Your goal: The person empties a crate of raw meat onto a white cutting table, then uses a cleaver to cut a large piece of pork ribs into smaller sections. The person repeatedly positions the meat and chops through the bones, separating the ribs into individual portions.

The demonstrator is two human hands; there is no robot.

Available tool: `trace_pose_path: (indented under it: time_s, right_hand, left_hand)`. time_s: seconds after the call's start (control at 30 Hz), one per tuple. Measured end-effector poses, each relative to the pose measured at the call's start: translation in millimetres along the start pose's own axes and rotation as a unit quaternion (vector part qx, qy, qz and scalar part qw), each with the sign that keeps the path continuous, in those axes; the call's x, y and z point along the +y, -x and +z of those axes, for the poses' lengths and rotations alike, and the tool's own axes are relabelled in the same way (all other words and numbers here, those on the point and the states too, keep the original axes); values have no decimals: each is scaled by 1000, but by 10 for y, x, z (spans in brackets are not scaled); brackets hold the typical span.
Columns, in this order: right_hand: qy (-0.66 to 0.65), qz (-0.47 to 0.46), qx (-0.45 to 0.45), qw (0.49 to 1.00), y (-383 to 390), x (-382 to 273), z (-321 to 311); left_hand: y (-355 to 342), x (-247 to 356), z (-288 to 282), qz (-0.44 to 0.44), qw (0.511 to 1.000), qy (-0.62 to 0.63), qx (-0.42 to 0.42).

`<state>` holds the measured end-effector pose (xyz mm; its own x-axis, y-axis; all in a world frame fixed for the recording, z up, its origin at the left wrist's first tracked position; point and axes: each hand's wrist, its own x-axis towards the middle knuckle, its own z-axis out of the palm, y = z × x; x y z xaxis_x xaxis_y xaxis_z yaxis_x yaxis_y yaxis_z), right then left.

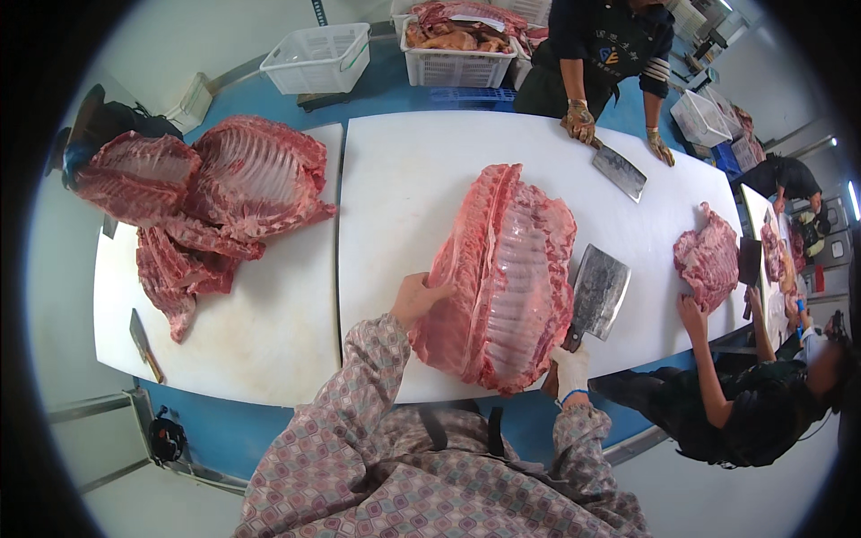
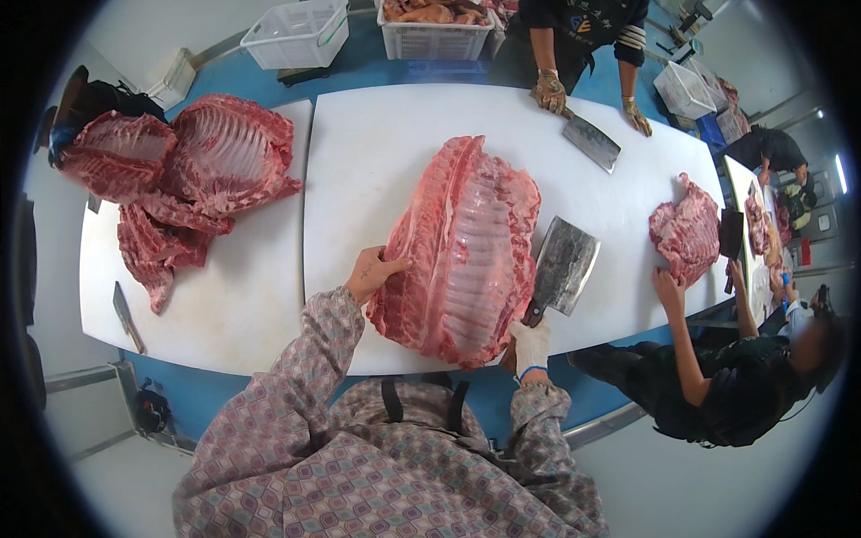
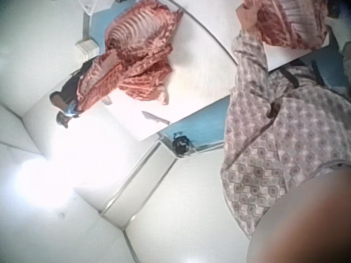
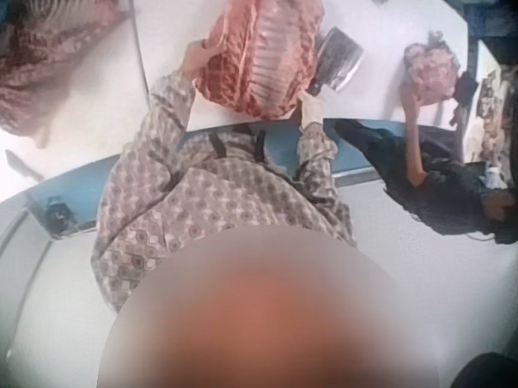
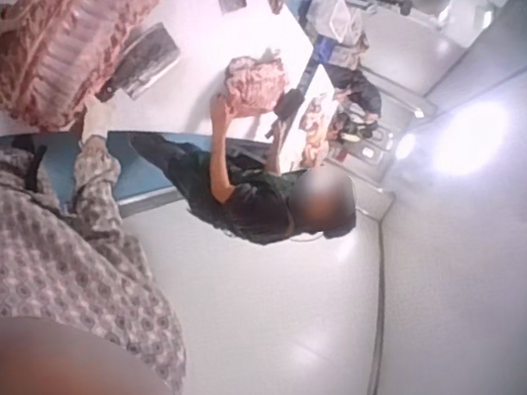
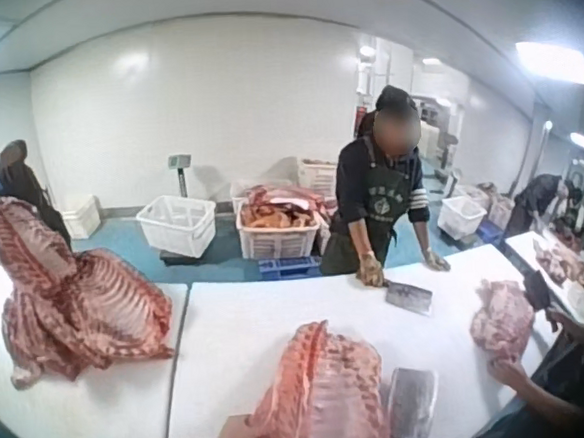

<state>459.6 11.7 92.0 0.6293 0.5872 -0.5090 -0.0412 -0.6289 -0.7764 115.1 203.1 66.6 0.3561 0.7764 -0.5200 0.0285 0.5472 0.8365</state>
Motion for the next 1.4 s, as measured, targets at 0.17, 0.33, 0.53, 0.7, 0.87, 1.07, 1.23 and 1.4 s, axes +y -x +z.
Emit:
trace_pose_path:
  time_s: [0.17, 0.33, 0.53, 0.7, 0.87, 1.07, 1.23, 1.4]
  right_hand:
    - [162, -104, 21, 981, -27, -357, 172]
    - [229, -142, -25, 963, -20, -604, 534]
    - [210, -241, -121, 940, -285, -858, 786]
    - [189, -176, -235, 937, -438, -890, 336]
    - [53, -136, -304, 941, -78, -841, -377]
    - [-154, -117, -500, 844, 658, -1021, -1046]
    - [38, -119, -252, 960, 830, -684, -999]
    - [247, -102, -41, 963, 1028, 116, -838]
  left_hand:
    - [198, 36, -54, 4, 997, -54, 59]
    - [572, -79, -238, 34, 989, 81, 120]
    - [958, -189, -294, 54, 961, 160, 217]
    - [1021, -115, -123, 60, 961, 79, 257]
    - [994, -160, 38, 74, 946, 87, 304]
    - [982, -127, 68, 65, 944, -8, 322]
    - [1031, -49, 76, 58, 946, -26, 316]
    - [949, -176, -30, 102, 944, -93, 299]
